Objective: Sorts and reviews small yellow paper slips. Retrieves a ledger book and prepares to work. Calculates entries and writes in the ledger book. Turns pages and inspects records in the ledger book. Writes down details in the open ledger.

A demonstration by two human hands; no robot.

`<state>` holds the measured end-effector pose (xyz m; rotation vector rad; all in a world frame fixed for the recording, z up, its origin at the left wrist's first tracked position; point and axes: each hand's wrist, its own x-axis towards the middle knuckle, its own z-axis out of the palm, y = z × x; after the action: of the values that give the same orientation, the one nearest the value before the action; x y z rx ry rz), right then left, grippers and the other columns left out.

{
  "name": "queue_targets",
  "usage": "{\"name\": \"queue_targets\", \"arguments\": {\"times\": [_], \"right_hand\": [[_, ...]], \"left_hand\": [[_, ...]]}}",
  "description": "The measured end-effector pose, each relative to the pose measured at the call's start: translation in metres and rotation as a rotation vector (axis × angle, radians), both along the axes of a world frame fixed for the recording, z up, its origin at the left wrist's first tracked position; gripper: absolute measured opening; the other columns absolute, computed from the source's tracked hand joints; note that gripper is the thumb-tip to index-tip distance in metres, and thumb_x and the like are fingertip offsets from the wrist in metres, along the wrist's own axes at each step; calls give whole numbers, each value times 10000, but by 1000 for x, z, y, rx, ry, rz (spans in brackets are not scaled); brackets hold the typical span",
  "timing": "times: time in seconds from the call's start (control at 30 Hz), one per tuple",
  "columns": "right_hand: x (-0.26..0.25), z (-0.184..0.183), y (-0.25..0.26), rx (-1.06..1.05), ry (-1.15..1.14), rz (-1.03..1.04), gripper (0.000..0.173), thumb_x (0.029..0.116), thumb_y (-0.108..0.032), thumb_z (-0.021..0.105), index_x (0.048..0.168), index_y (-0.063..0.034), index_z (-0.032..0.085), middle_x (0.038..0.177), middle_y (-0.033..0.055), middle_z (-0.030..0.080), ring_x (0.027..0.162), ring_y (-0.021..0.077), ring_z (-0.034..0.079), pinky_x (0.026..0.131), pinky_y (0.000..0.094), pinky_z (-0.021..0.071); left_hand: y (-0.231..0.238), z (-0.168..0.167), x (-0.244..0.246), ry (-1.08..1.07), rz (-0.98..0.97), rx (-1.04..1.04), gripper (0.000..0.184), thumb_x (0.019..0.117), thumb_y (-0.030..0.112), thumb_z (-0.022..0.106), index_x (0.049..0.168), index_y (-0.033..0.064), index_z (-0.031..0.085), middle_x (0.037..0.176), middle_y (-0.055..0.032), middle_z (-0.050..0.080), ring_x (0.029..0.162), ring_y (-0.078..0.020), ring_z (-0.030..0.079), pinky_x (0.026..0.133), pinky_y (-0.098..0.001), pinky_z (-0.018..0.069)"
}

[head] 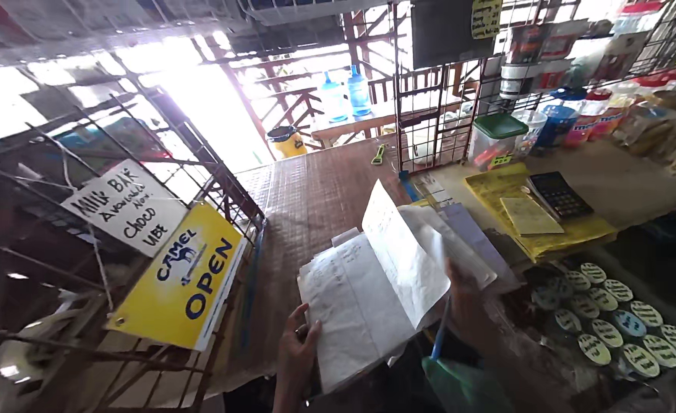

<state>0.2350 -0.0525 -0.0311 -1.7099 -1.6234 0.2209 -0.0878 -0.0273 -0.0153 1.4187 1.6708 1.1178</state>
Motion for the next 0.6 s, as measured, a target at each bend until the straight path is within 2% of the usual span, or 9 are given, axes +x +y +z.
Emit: {"name": "queue_targets", "arguments": {"times": [0.1,0.2,0.23,0.3,0.33,0.4,0.43,0.5,0.6], "right_hand": [[-23,14,-8,-13,290,372,616,918,-255,702,1365,134,534,1292,284,639,1189,355,646,1054,477,492],[-25,21,-10,86,499,827,566,977,-159,652,1437,118,471,1291,234,663,1185,222,669,1046,341,510],[-21,17,-10,174,508,802,481,1007,-176,613,1408,76,527,1282,183,687,1184,182,678,1045,325,530],[-6,2,-10,345,384,417,370,1012,-227,588,1265,31,668,1246,134,716,1190,174,674,1050,348,533],[7,-6,-8,363,261,184,447,989,-303,611,1268,42,666,1288,167,690,1227,247,651,1068,417,508],[35,-16,-10,224,16,-117,881,912,-587,600,1420,126,504,1455,295,531,1372,465,495,1142,623,357],[44,-18,-12,135,-54,-194,1052,859,-698,578,1457,155,430,1485,329,479,1390,530,440,1142,680,310],[47,-23,-17,36,-142,-271,1196,783,-814,535,1464,162,412,1480,343,475,1369,571,436,1119,707,309],[34,-22,-17,-4,-233,-275,1223,746,-854,517,1451,143,452,1465,329,502,1365,557,453,1121,704,302]], "left_hand": [[0,-1,0,-11,10,2,509,943,97,625,1419,-5,478,810,-52,649,606,-24,576,604,-218,510],[0,0,1,-5,1,15,507,939,84,615,1416,-14,475,828,-51,654,615,-11,579,610,-208,510],[0,-1,1,-7,2,25,513,930,88,613,1413,-18,476,832,-45,657,623,-3,585,615,-203,516],[0,-3,0,-10,2,41,543,897,79,586,1415,-28,465,887,-43,661,666,12,585,651,-191,517],[-1,-3,0,-11,1,35,543,902,65,577,1422,-33,454,924,-59,668,689,9,592,670,-194,519],[-1,-2,0,0,-12,19,534,923,31,550,1440,-37,437,1021,-120,675,733,-26,613,701,-219,524],[-1,-1,0,6,-15,13,526,929,15,542,1443,-37,437,1031,-143,671,732,-48,615,696,-236,522],[0,-1,-1,13,-20,20,525,925,16,542,1437,-38,443,1038,-154,671,725,-57,625,691,-242,530],[-2,-1,-1,16,-21,36,481,955,35,490,1428,-43,454,1095,-159,668,757,-47,630,705,-233,528]]}}
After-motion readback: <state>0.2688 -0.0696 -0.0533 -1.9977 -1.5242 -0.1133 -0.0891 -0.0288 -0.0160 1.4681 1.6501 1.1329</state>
